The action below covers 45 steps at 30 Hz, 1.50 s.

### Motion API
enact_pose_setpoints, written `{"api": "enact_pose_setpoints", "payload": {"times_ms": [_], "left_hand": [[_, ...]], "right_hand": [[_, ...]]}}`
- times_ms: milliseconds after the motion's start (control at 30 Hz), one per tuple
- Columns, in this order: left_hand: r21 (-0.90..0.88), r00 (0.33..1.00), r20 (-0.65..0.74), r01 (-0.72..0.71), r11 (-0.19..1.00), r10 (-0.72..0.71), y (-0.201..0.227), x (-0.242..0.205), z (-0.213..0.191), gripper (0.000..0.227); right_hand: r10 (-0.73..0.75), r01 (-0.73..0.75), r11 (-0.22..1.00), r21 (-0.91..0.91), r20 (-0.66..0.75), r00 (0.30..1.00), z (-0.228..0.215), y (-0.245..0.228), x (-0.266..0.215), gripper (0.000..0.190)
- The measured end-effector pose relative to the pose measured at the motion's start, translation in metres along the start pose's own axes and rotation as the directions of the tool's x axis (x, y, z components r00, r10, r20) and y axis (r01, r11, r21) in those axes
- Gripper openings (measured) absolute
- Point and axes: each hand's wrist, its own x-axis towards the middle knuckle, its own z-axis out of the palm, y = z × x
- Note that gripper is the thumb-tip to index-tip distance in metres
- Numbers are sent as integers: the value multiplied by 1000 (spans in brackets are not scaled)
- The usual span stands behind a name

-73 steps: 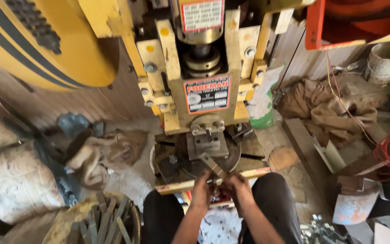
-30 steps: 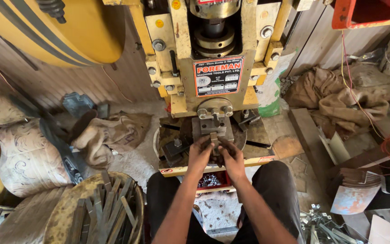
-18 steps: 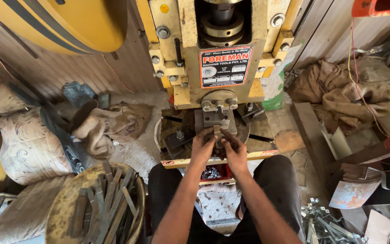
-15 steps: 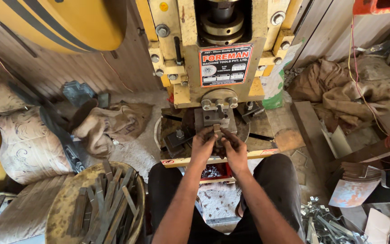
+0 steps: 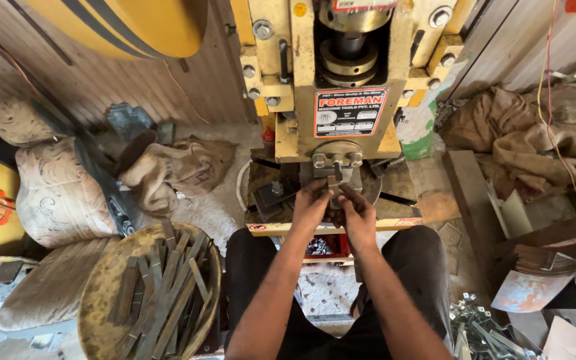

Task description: The person sits on the floor and repeatedly places metal strips into a hydraulic press machine. They operate the press to cut or shape the strips, then remove the processed pieces and place them into a nearby container.

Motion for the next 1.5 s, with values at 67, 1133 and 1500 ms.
{"api": "enact_pose_setpoints", "payload": {"times_ms": [67, 1133, 1500], "left_hand": [[1, 999, 4, -45, 999, 45, -4, 4, 0, 27], [873, 918, -391, 394, 287, -70, -56, -240, -308, 35], [555, 957, -253, 25, 831, 140, 32, -208, -243, 28]], "right_hand": [[18, -19, 1000, 5, 5, 1000, -1, 3, 0, 40], [417, -234, 863, -448, 370, 830, 15, 73, -106, 31], [335, -161, 894, -417, 387, 859, -3, 75, -94, 35]]}}
